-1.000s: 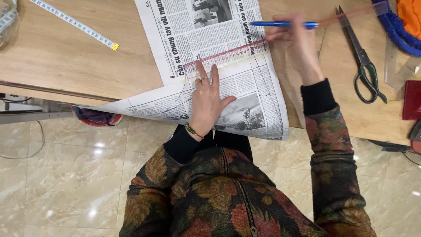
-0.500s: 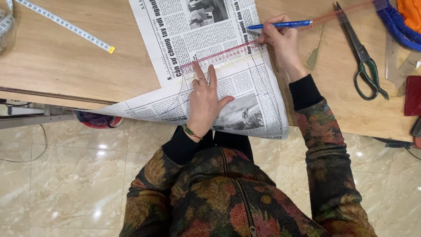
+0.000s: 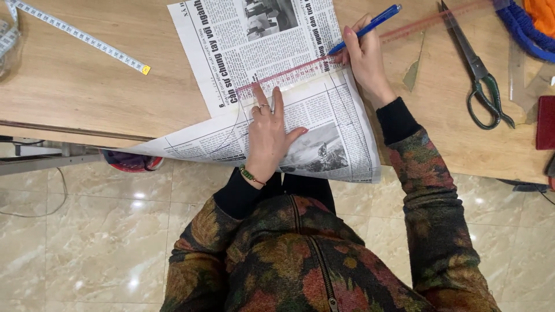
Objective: Drafting a pattern on newspaper using a ruler and pen, then cutting it out with scissors.
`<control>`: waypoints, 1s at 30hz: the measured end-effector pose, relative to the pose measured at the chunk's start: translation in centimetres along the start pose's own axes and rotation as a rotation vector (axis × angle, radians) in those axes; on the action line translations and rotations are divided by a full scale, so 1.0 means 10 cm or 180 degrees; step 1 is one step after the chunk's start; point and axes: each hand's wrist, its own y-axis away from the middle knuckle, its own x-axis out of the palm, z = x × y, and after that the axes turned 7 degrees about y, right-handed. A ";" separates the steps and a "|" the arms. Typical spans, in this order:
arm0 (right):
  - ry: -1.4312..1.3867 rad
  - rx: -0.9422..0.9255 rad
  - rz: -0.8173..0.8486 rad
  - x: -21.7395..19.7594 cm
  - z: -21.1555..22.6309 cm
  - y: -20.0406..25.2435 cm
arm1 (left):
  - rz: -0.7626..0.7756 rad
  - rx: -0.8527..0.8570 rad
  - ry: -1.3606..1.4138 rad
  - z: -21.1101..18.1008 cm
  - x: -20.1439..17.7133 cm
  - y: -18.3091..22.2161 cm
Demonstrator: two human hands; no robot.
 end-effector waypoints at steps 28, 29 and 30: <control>0.0301 0.0022 0.0124 0.02 0.11 0.01 | 0.0072 0.0020 -0.0026 0.01 -0.09 0.00; 0.0252 0.0022 0.0116 0.02 0.12 0.01 | 0.0067 0.0020 -0.0031 0.01 -0.09 0.00; 0.0205 0.0025 0.0104 0.03 0.12 0.02 | 0.0062 0.0024 -0.0037 0.01 -0.09 0.00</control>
